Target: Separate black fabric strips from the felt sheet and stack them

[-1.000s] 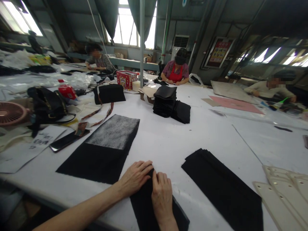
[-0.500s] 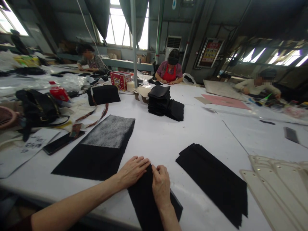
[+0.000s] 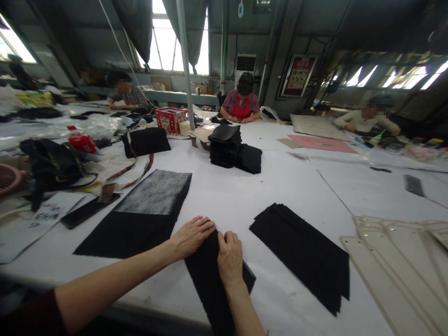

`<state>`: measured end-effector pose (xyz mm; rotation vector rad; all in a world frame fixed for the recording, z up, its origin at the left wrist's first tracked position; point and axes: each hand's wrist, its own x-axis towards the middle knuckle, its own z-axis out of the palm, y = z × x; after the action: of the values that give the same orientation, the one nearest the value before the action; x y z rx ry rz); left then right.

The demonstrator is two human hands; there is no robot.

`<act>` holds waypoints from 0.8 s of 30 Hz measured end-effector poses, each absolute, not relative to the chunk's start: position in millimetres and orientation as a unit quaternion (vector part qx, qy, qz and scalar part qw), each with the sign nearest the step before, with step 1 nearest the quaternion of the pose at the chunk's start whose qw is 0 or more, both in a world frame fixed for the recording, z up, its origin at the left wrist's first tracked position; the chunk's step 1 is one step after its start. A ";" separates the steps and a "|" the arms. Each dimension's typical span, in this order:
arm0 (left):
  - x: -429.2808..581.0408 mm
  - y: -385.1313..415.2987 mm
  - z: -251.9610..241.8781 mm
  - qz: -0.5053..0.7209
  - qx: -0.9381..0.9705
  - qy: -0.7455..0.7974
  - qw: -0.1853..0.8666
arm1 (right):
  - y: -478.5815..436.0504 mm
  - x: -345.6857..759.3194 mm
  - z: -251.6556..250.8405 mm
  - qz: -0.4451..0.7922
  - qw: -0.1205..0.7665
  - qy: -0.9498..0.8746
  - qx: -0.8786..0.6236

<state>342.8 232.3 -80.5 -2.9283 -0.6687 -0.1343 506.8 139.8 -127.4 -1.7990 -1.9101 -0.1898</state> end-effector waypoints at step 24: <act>362.7 214.3 -84.3 -0.023 -0.980 -0.188 0.057 | 107.2 526.3 -130.1 -0.067 0.258 -0.698 -0.665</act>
<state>362.7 214.3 -84.3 -2.9721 -0.5702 -0.0695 526.3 107.2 -130.1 -1.8028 -1.8932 -0.1813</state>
